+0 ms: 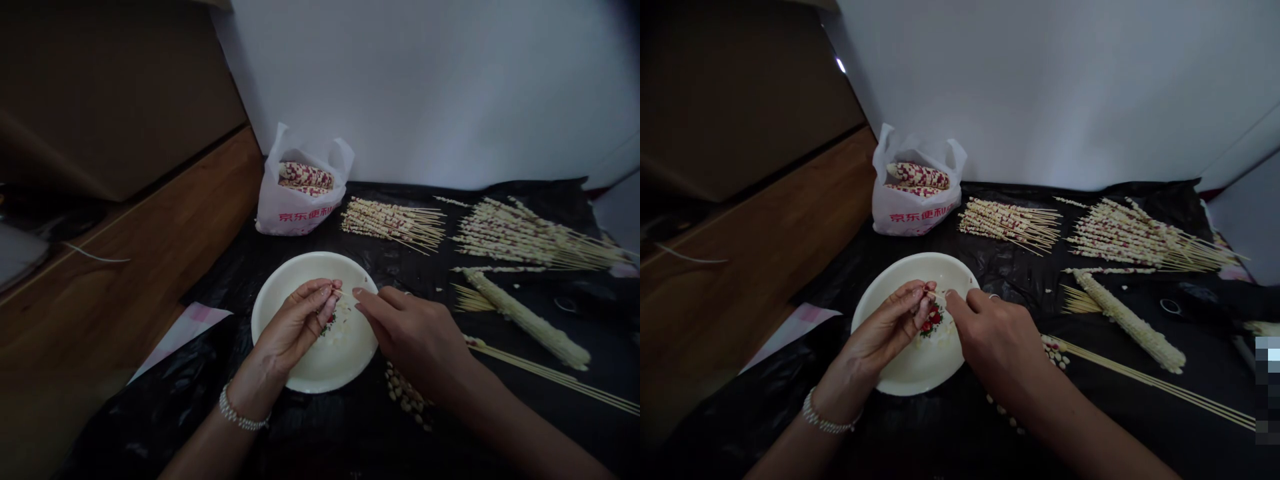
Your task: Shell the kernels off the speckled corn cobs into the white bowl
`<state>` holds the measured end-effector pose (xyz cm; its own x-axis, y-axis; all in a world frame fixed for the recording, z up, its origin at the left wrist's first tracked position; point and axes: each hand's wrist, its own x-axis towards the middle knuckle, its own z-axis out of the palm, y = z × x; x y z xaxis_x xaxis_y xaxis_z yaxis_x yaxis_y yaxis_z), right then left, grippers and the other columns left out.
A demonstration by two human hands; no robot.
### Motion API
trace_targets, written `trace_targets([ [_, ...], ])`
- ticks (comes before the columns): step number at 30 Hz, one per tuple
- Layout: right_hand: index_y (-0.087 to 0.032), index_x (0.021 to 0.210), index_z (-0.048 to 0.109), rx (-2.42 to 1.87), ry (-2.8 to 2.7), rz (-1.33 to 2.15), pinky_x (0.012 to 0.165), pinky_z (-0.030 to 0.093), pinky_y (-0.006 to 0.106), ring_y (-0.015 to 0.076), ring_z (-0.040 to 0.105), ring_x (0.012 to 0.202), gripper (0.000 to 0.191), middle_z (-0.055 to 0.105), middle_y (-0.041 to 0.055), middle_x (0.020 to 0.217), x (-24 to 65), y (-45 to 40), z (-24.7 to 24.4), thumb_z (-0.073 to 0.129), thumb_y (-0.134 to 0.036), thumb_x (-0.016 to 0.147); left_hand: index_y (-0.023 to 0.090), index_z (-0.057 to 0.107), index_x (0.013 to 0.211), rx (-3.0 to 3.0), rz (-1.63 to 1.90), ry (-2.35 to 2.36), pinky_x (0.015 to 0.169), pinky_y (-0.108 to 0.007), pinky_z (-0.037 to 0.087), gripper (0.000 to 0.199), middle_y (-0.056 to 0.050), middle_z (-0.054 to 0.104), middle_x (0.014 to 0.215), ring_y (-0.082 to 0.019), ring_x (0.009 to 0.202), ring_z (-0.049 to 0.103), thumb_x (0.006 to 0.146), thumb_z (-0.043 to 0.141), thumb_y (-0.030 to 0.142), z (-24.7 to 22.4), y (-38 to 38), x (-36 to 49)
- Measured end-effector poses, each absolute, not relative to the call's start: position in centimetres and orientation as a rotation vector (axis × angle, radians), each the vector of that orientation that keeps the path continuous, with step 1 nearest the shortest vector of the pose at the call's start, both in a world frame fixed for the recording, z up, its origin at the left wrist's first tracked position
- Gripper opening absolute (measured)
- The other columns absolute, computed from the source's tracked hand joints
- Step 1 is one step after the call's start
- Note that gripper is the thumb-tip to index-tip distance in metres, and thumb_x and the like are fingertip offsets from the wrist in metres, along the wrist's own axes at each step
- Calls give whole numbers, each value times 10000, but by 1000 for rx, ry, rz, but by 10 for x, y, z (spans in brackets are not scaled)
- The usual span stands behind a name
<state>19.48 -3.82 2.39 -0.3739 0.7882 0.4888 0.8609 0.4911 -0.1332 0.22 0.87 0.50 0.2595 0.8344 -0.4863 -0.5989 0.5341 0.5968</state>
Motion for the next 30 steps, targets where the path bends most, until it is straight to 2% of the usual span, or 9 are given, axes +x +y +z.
trace_targets([
  [9, -177, 1085, 749, -1377, -2235, -218, 528, 293, 276, 135, 594, 571, 244, 683, 19, 747, 194, -39, 25, 532, -135, 980, 128, 755, 885, 295, 997, 883, 690, -120, 615, 198, -46, 790, 857, -95, 735, 761, 775, 777, -36, 6, 8, 2],
  [20, -167, 1103, 737, -1386, -2242, -234, 544, 287, 270, 123, 564, 572, 234, 670, 24, 751, 192, -41, 23, 541, -144, 977, 126, 749, 821, 318, 998, 882, 672, -101, 595, 188, -37, 792, 911, -67, 709, 734, 737, 810, -30, 6, 8, 3],
  [26, -191, 1153, 727, -1409, -2263, -320, 544, 311, 281, 130, 570, 578, 301, 679, 23, 764, 192, -43, 23, 545, -87, 936, 133, 753, 819, 351, 1004, 915, 644, -117, 604, 216, -26, 792, 857, -75, 678, 733, 701, 848, -21, 8, 8, 3],
  [30, -167, 1181, 725, -1364, -2289, -369, 539, 344, 292, 140, 588, 573, 336, 692, 29, 781, 193, -42, 24, 533, -60, 927, 130, 771, 878, 374, 1018, 919, 653, -122, 601, 241, -37, 798, 860, -79, 684, 731, 703, 851, -14, 8, 7, 3],
])
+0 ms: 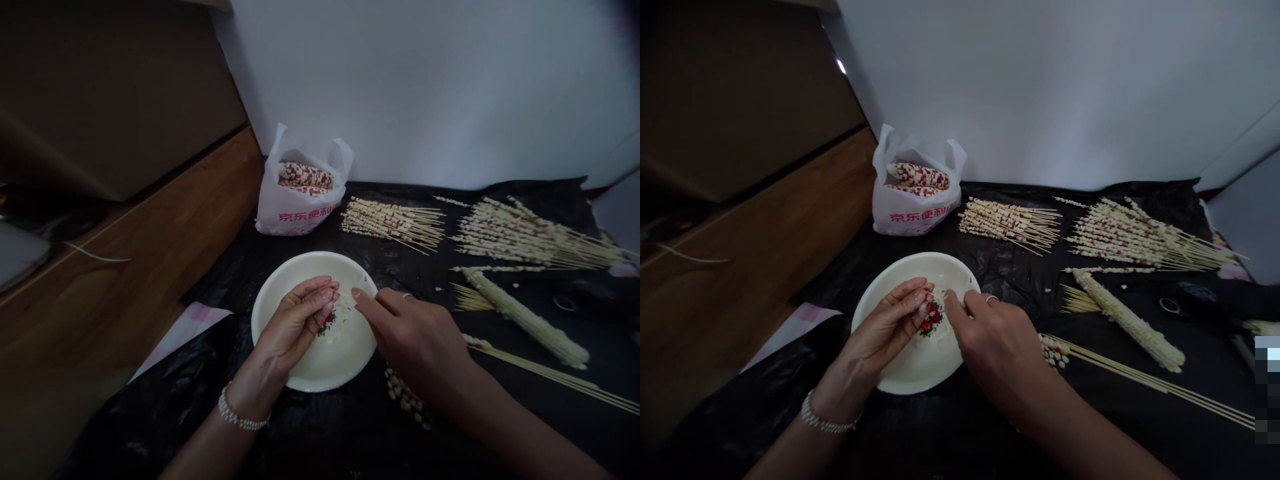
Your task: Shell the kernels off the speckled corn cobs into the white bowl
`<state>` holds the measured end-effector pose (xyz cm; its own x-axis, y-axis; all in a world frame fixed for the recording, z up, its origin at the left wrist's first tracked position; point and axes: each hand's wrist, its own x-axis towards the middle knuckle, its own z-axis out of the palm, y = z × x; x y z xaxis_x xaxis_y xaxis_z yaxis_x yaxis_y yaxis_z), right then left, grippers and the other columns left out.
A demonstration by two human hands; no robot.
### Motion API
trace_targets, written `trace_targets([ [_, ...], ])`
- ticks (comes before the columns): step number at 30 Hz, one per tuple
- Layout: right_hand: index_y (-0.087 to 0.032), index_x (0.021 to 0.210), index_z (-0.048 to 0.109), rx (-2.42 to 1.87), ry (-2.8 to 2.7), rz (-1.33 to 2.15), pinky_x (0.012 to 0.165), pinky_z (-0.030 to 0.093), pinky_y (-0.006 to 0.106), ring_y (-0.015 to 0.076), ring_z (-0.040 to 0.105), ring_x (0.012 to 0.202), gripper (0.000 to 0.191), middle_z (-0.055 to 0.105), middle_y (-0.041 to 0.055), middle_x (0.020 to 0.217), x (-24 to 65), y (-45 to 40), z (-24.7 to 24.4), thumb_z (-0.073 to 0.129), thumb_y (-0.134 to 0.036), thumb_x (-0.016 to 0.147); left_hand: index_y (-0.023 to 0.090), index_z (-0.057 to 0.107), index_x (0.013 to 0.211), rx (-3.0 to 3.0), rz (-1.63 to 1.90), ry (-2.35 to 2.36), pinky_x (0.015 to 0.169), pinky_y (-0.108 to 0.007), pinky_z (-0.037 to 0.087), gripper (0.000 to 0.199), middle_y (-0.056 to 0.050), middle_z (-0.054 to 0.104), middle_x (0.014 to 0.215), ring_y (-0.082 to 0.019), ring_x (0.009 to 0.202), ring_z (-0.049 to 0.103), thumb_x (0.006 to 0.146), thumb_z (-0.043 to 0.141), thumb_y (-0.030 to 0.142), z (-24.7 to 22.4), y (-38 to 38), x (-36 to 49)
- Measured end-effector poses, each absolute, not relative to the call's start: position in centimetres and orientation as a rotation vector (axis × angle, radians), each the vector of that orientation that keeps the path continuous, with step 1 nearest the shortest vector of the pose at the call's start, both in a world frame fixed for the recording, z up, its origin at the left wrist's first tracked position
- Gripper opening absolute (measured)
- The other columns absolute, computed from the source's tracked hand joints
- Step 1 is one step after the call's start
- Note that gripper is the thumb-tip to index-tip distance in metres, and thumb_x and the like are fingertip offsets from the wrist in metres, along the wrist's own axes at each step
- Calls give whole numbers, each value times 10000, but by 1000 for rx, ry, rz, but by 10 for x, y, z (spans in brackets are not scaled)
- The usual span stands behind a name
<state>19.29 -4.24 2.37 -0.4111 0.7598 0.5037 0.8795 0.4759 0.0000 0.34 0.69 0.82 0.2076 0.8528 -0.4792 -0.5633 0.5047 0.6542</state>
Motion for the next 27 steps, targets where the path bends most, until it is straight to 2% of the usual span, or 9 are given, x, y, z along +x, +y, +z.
trace_targets([
  [4, -130, 1192, 723, -1334, -2312, -377, 538, 372, 300, 157, 620, 593, 351, 697, 38, 794, 193, -42, 25, 536, -39, 909, 143, 780, 966, 411, 1003, 911, 672, -115, 602, 289, -25, 803, 875, -70, 690, 730, 725, 841, -5, 8, 6, 3],
  [9, -105, 1204, 711, -1287, -2318, -426, 534, 374, 296, 154, 605, 590, 346, 685, 42, 780, 193, -41, 24, 530, -50, 913, 132, 788, 962, 413, 966, 891, 661, -102, 595, 257, -21, 780, 796, -80, 705, 740, 743, 834, 6, 9, 6, 3],
  [12, -96, 1203, 704, -1278, -2317, -416, 526, 371, 296, 152, 586, 581, 343, 679, 43, 776, 193, -41, 24, 533, -52, 909, 127, 798, 986, 403, 972, 892, 680, -112, 597, 243, -44, 788, 818, -86, 722, 744, 769, 822, 21, 8, 6, 5],
  [19, -100, 1218, 693, -1284, -2290, -443, 535, 380, 291, 148, 575, 588, 361, 678, 44, 775, 191, -42, 23, 522, -47, 905, 120, 791, 842, 420, 969, 884, 611, -100, 554, 153, -9, 724, 683, -53, 609, 667, 726, 888, 96, 4, 6, 5],
  [27, -70, 1210, 709, -1265, -2284, -472, 540, 379, 301, 147, 585, 576, 317, 661, 42, 752, 188, -44, 23, 534, -72, 946, 112, 801, 858, 440, 929, 877, 622, -115, 553, 205, -29, 734, 699, -68, 634, 677, 692, 919, 127, 3, 6, 3],
])
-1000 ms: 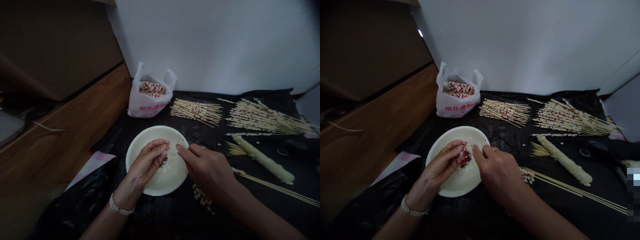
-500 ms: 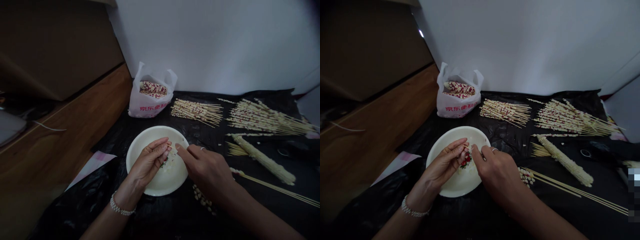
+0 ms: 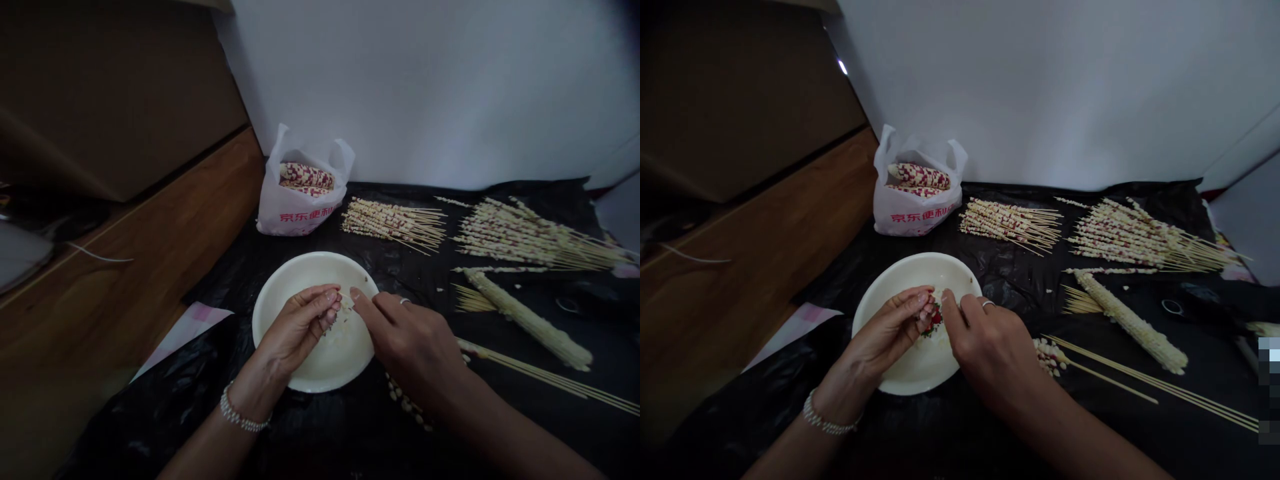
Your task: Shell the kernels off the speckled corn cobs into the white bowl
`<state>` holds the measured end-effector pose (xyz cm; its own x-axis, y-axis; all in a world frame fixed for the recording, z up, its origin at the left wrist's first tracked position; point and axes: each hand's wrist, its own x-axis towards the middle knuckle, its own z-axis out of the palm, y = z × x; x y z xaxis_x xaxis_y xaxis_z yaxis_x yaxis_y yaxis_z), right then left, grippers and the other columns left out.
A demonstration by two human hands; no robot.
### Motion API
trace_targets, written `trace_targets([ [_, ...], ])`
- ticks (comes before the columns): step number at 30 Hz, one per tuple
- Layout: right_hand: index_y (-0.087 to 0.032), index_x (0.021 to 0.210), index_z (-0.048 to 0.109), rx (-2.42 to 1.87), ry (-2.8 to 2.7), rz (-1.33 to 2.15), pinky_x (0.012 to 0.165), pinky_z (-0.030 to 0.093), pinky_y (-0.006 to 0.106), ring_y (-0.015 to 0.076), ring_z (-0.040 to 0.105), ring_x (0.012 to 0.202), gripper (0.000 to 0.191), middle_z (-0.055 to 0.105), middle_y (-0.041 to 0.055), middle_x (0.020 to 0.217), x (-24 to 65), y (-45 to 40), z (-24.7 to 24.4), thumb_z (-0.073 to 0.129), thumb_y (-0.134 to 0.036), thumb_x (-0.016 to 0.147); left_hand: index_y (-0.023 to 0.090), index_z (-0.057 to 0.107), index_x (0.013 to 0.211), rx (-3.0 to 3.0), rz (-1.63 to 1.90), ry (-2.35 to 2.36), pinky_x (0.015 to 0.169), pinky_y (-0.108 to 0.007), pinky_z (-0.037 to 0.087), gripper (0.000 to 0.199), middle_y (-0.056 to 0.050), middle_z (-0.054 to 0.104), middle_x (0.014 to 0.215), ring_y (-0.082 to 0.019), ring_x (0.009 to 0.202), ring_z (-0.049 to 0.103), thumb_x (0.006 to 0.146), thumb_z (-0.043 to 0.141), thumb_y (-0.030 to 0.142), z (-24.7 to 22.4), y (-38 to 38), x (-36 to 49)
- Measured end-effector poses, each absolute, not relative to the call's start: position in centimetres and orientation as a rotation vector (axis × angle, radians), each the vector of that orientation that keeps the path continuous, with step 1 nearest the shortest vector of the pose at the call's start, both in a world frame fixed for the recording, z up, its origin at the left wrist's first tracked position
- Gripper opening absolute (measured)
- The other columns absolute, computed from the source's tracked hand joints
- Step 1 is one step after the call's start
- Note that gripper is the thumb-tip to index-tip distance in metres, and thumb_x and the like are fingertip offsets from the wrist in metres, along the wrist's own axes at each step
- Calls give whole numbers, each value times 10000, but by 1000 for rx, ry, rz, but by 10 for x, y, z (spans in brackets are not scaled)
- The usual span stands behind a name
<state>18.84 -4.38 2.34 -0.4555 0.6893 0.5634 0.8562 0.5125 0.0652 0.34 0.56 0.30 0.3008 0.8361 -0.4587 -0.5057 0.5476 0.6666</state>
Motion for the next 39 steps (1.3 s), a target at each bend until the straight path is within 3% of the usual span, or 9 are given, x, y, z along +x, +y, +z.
trace_targets([
  [9, -43, 1197, 714, -1268, -2258, -446, 527, 418, 304, 163, 627, 582, 296, 665, 35, 738, 183, -46, 23, 572, -70, 938, 103, 799, 849, 449, 895, 890, 615, -115, 542, 220, -27, 730, 702, -71, 644, 675, 677, 933, 132, 5, 4, 5],
  [15, -54, 1182, 715, -1272, -2221, -434, 538, 408, 276, 140, 607, 568, 301, 665, 27, 722, 183, -45, 21, 497, -63, 975, 107, 778, 802, 476, 859, 802, 694, -147, 548, 169, -31, 741, 771, -72, 686, 673, 704, 912, 138, 5, 2, 10],
  [20, -100, 1245, 702, -1340, -2166, -388, 571, 392, 266, 134, 602, 613, 308, 676, 31, 768, 189, -42, 20, 489, -121, 1023, 84, 767, 1020, 294, 881, 714, 1007, -340, 576, 178, -117, 779, 982, -200, 984, 750, 853, 709, 98, 5, 6, 9],
  [24, -120, 1254, 700, -1382, -2129, -374, 578, 377, 267, 130, 587, 620, 299, 696, 39, 797, 192, -41, 18, 508, -129, 1025, 65, 740, 1091, 290, 847, 657, 1144, -381, 497, 517, -160, 760, 1188, -263, 1221, 699, 649, 539, -113, 1, 9, 3],
  [26, -128, 1264, 698, -1379, -2145, -355, 581, 380, 264, 131, 590, 628, 301, 698, 38, 799, 192, -41, 17, 513, -134, 1025, 74, 733, 1121, 323, 836, 667, 1167, -354, 474, 552, -146, 757, 1207, -250, 1259, 681, 656, 524, -139, 0, 8, 3],
  [34, -135, 1261, 704, -1355, -2149, -331, 595, 384, 263, 133, 591, 636, 319, 693, 35, 796, 191, -42, 15, 491, -110, 1025, 88, 759, 1052, 366, 895, 764, 1105, -263, 520, 289, -109, 775, 1120, -173, 1102, 742, 849, 619, -63, 9, 3, 9],
  [39, -144, 1246, 710, -1359, -2132, -328, 590, 368, 268, 133, 589, 636, 305, 682, 32, 789, 191, -41, 13, 494, -134, 1031, 84, 756, 1055, 337, 913, 807, 991, -208, 579, 255, -101, 790, 1065, -124, 964, 768, 901, 606, -53, 9, 4, 9],
])
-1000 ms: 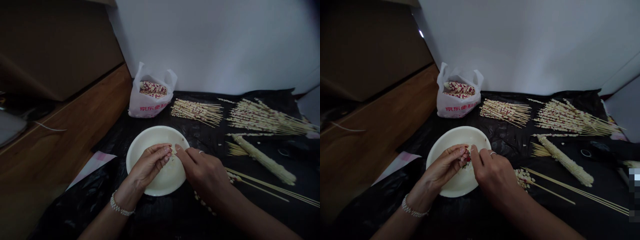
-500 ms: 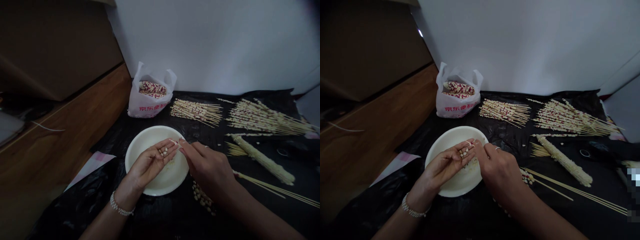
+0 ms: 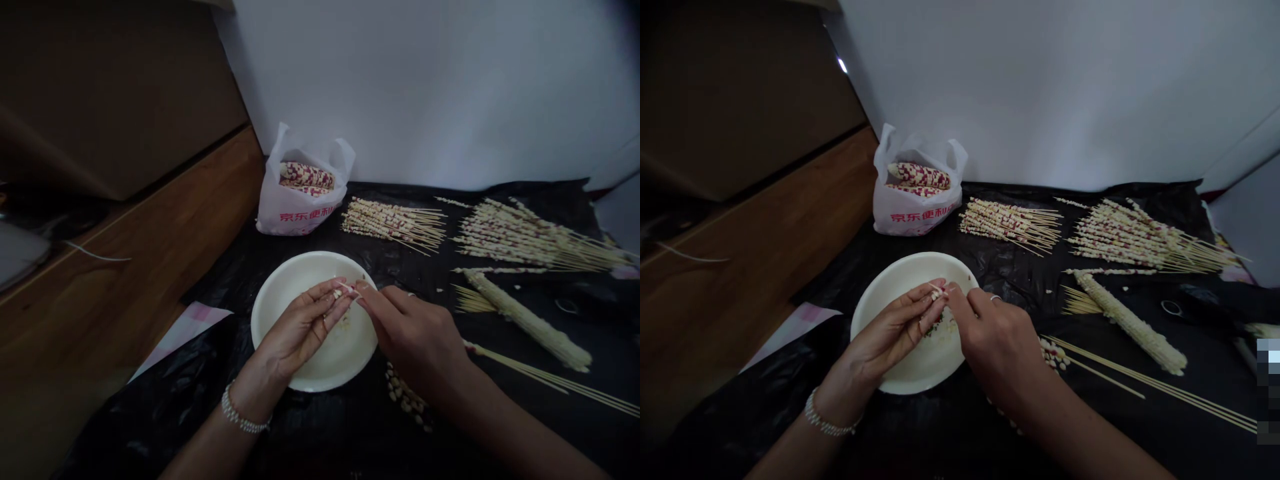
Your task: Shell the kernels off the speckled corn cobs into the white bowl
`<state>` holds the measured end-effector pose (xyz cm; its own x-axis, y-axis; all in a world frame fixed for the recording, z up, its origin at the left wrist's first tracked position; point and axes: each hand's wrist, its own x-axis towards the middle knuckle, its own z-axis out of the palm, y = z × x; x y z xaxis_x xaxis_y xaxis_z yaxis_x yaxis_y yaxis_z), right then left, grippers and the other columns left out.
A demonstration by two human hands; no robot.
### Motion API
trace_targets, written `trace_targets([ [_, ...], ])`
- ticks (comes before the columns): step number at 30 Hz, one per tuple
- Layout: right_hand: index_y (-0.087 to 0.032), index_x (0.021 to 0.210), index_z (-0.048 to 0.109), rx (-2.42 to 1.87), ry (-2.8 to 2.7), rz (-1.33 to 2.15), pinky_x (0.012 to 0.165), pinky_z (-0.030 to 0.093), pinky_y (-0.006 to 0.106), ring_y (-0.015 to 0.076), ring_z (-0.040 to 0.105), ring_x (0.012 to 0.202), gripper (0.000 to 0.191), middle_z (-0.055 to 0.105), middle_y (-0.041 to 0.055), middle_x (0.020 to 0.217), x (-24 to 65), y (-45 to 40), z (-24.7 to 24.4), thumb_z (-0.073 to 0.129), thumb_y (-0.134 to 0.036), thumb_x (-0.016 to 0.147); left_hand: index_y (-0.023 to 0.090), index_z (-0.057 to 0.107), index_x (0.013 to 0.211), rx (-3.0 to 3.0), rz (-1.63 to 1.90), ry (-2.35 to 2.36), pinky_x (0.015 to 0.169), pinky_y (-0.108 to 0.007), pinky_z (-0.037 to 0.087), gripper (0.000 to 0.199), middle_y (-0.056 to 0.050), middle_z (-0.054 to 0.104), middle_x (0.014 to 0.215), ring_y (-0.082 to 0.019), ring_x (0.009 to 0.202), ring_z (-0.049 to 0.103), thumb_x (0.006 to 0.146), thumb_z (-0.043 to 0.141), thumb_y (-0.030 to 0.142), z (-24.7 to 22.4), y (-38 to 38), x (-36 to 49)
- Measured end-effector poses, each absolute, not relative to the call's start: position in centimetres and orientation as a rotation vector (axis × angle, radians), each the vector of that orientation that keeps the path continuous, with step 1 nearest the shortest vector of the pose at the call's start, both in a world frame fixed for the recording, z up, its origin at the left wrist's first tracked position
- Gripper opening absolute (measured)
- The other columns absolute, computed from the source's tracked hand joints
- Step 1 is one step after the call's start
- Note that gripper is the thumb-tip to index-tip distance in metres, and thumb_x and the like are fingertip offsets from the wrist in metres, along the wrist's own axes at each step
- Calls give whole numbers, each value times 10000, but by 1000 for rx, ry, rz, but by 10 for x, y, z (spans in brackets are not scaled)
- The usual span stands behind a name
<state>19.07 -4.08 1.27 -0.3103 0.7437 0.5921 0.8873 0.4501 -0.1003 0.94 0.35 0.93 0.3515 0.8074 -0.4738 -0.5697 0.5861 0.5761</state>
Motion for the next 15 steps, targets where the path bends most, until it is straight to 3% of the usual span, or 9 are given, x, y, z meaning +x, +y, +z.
trace_targets([
  [9, -146, 1236, 708, -1372, -2159, -339, 571, 348, 273, 128, 564, 602, 289, 693, 37, 790, 190, -41, 12, 511, -163, 1026, 74, 744, 1043, 258, 959, 876, 783, -158, 615, 224, -93, 785, 890, -101, 793, 767, 939, 579, -35, 10, 7, 10],
  [15, -139, 1224, 707, -1359, -2164, -345, 555, 345, 277, 130, 575, 598, 289, 690, 36, 785, 190, -40, 11, 526, -141, 999, 85, 749, 963, 285, 955, 788, 696, -169, 611, 143, -72, 765, 821, -104, 712, 738, 843, 734, 8, 4, 6, 6],
])
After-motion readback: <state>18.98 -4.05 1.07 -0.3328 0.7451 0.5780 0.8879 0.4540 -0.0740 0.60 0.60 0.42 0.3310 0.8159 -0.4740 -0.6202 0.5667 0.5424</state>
